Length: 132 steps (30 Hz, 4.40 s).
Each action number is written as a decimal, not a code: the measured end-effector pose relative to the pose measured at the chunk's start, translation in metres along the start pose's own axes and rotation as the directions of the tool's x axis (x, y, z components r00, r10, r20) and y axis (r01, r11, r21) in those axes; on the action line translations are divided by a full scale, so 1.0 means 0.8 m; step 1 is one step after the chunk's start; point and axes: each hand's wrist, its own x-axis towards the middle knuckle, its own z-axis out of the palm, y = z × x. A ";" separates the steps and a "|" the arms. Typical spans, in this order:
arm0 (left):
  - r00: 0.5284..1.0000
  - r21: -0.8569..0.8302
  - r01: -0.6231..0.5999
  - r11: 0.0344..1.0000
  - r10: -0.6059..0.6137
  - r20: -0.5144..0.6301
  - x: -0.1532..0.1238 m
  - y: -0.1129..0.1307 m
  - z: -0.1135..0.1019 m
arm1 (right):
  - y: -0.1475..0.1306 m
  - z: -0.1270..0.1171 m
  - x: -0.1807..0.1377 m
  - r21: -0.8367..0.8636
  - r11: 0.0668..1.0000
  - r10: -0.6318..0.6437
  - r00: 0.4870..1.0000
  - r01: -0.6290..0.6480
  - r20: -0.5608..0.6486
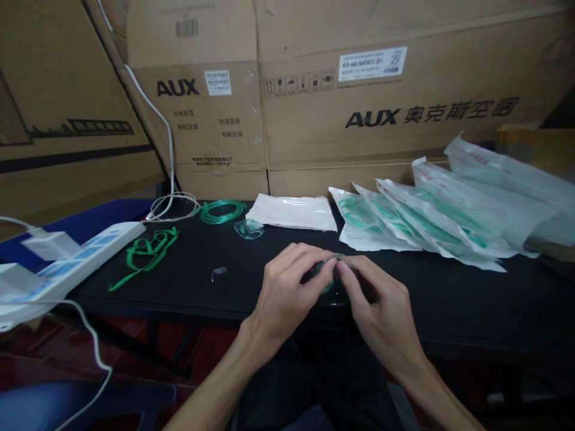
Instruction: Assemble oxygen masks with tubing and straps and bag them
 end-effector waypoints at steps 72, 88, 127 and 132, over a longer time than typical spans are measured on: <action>0.829 0.387 0.074 0.919 -0.273 0.489 0.022 -0.005 0.032 | 0.028 -0.040 0.030 0.777 0.505 0.599 0.801 -0.377 -0.001; 0.935 0.033 0.283 0.958 -0.284 0.213 0.027 -0.007 0.015 | 0.033 -0.034 0.023 0.605 0.673 0.421 0.893 -0.426 0.160; 0.924 0.125 0.348 0.929 -0.363 0.118 0.022 -0.008 0.015 | 0.023 -0.033 0.018 0.492 0.770 0.413 0.905 -0.406 0.102; 0.915 0.142 0.367 0.919 -0.384 0.123 0.022 -0.008 0.015 | 0.030 -0.030 0.015 0.515 0.788 0.333 0.937 -0.337 0.104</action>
